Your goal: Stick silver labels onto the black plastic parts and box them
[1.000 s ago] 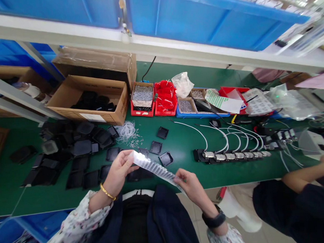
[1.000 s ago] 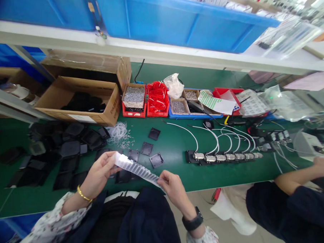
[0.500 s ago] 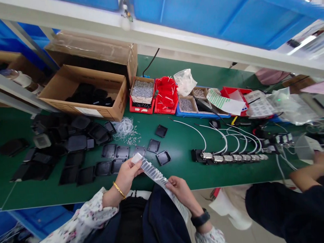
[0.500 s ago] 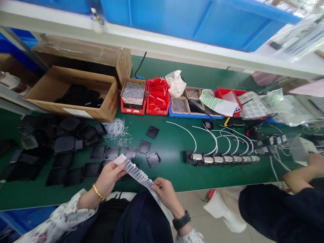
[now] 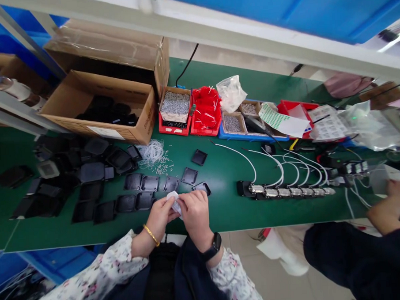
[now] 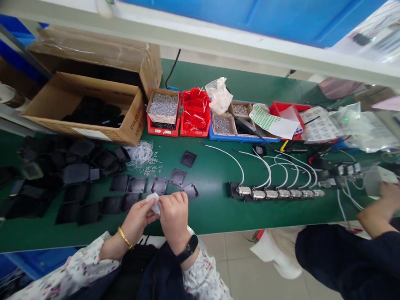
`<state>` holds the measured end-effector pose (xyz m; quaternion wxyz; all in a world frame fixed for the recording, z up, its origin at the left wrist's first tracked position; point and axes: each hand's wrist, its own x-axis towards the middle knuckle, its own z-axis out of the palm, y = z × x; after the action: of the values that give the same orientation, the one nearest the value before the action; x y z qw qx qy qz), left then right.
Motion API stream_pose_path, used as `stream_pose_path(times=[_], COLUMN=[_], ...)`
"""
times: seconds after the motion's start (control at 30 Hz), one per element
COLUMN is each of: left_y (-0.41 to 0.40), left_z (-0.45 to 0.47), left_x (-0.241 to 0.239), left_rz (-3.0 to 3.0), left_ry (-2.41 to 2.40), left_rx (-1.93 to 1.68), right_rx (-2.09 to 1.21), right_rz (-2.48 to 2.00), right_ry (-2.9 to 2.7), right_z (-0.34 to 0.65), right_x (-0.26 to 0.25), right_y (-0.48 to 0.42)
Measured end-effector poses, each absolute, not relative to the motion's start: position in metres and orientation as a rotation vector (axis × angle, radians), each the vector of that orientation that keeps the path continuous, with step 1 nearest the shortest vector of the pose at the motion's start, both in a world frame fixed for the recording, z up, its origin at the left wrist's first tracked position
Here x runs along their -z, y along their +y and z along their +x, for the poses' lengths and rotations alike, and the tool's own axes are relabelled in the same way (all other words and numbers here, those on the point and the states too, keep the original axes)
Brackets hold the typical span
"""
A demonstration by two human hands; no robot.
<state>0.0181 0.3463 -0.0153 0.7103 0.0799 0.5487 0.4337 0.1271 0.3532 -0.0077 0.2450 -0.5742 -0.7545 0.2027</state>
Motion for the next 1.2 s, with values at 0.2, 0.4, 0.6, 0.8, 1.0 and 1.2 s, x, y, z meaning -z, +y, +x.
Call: stream_pose_path(times=[0.2,0.4,0.6,0.8,1.0,1.2], left_y=[0.347,0.348,0.349,0.352,0.354,0.356], left_z=[0.007,-0.014,-0.02,-0.02,-0.014,-0.02], left_x=[0.023,0.021,0.012,0.016,0.023,0.028], left_rz=[0.095,0.058,0.051,0.046,0.019,-0.069], left_ry=[1.324,1.397,1.388,1.362,1.349,1.34], left_rx=[-0.905,-0.901,-0.906,-0.925,-0.946,-0.933], right_rx=[-0.581,-0.617,-0.46,-0.325,-0.772,-0.526], right_rz=[-1.598,-2.017,-2.112,-1.999,-1.584,-1.426], right_ry=[-1.743,-1.593,-1.759,-1.784,-1.934,-2.029], right_z=[0.158,0.236,0.215,0.184,0.11,0.106], right_x=[0.036,0.107,0.128,0.087,0.031,0.03], right_y=[0.361,0.397,0.395,0.386,0.367,0.368])
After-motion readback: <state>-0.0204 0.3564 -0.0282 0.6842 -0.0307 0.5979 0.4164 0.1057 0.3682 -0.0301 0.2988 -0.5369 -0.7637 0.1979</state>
